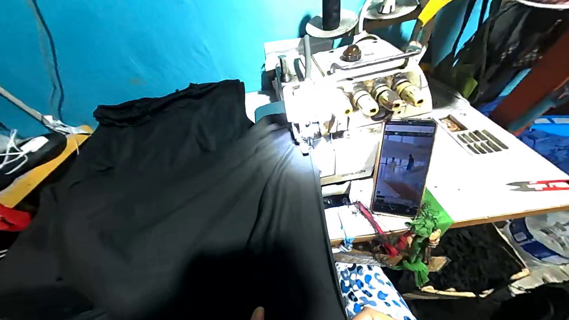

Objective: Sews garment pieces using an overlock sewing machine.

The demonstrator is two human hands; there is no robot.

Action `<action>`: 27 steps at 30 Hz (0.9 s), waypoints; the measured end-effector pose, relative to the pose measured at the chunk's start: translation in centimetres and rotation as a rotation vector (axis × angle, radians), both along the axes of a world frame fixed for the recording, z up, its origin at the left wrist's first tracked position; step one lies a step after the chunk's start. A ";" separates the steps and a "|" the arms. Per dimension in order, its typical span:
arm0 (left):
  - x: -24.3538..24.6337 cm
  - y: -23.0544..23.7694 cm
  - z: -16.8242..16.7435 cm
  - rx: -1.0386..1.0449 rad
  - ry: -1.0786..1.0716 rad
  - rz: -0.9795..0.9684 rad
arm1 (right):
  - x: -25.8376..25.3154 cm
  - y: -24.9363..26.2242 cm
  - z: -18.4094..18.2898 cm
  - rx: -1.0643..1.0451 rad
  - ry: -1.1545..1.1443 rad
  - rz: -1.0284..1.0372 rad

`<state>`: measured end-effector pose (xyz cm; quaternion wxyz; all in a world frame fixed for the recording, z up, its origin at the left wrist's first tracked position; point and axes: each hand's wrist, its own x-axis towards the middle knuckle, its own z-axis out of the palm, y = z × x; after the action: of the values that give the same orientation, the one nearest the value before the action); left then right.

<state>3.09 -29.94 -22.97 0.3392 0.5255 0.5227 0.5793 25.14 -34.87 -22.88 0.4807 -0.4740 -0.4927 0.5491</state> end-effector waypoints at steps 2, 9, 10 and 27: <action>0.4 1.6 0.3 0.046 0.002 0.024 | -0.1 1.5 0.8 0.000 0.070 -0.013; 2.3 7.0 2.8 0.092 0.038 0.117 | 1.2 6.7 0.8 0.123 0.197 -0.011; 2.5 7.7 3.1 0.080 0.046 0.121 | 1.4 7.4 1.1 0.125 0.192 -0.024; 5.7 22.2 5.9 0.165 0.261 0.093 | 0.2 18.9 6.3 0.042 0.004 -0.521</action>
<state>8.83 -7.73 -17.10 0.1969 0.5975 0.5366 0.5623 25.31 -15.98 -16.57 0.6166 -0.5736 -0.3647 0.3973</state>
